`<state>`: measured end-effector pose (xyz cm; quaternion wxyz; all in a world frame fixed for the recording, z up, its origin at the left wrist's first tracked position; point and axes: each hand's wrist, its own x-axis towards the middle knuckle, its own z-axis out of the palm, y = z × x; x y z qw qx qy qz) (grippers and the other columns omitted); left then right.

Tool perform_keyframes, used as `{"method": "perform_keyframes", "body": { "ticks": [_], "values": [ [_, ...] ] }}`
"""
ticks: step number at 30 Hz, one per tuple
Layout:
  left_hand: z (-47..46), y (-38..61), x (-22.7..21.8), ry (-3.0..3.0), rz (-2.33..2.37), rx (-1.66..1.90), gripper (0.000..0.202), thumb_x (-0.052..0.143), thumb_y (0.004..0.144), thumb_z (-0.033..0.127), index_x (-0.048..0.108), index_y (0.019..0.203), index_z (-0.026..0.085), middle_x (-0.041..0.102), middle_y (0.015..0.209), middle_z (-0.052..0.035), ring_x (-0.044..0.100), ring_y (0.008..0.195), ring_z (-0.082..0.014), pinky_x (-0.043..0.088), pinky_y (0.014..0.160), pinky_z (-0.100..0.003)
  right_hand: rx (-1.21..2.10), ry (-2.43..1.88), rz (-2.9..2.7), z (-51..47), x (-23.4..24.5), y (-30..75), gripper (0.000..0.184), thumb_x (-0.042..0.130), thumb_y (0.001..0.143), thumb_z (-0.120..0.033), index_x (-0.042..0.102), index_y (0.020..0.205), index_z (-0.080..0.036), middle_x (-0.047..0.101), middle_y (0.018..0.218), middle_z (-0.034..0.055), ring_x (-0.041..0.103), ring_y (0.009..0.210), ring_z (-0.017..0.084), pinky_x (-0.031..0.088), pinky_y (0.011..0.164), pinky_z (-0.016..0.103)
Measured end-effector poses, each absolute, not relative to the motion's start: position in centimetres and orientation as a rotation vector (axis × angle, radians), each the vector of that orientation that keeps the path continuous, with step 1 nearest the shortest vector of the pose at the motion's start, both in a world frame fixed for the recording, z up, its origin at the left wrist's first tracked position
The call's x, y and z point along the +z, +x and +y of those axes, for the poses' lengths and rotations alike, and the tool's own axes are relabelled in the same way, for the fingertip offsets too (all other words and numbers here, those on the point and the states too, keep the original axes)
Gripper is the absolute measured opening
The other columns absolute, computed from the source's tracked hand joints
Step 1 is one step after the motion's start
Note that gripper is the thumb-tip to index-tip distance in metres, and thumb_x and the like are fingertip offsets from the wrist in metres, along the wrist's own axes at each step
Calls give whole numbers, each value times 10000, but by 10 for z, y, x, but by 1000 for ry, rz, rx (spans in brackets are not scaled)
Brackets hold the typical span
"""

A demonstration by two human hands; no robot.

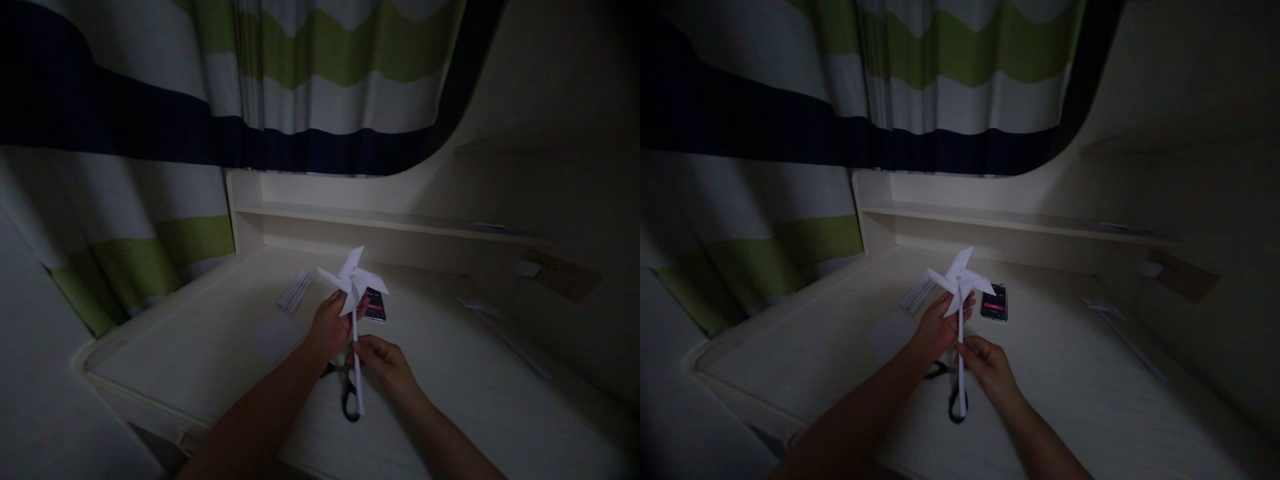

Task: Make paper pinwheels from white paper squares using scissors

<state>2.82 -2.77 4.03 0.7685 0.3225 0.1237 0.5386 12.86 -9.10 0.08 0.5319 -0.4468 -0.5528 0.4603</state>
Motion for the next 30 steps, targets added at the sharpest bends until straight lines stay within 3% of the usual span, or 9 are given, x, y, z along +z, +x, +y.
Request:
{"method": "perform_keyframes", "body": {
  "ticks": [3,6,9,12,18,30],
  "values": [
    [-26,24,43,776,241,1245,233,553,750,253,570,962,158,612,992,-75,596,857,-174,462,759,-292,1086,-1070,-1300,-91,-1,130,302,621,673,-461,617,649,-161,610,567,9,531,542,122,400,559,251],
    [-23,17,44,809,184,1311,381,574,701,162,501,1070,223,596,1011,-36,576,892,-151,430,801,-291,1049,-1085,-1274,-91,-4,130,312,616,673,-468,623,680,-156,615,578,15,525,541,126,391,550,254],
    [-20,10,45,864,64,1321,573,580,649,105,408,1163,289,569,1059,-23,557,932,-155,423,788,-288,1044,-1077,-1263,-93,-5,130,295,612,683,-451,625,690,-156,613,574,12,518,532,120,386,545,249],
    [-14,6,47,934,18,1348,645,634,586,71,414,1147,301,554,1072,-15,547,931,-148,426,762,-268,1103,-1050,-1275,-94,-3,131,273,615,688,-428,623,674,-156,605,560,4,510,518,109,387,545,243],
    [-2,5,44,1010,112,1374,473,714,529,119,546,965,193,602,890,-8,560,793,-115,416,738,-239,1177,-1070,-1277,-96,0,132,273,620,681,-426,624,666,-154,596,528,-1,498,477,100,373,501,233],
    [2,7,35,969,140,1372,367,728,545,176,553,867,205,609,820,25,562,723,-90,406,660,-211,1118,-1078,-1330,-95,-4,131,277,607,689,-434,616,665,-159,603,540,7,516,495,112,402,518,242]
  ]
}}
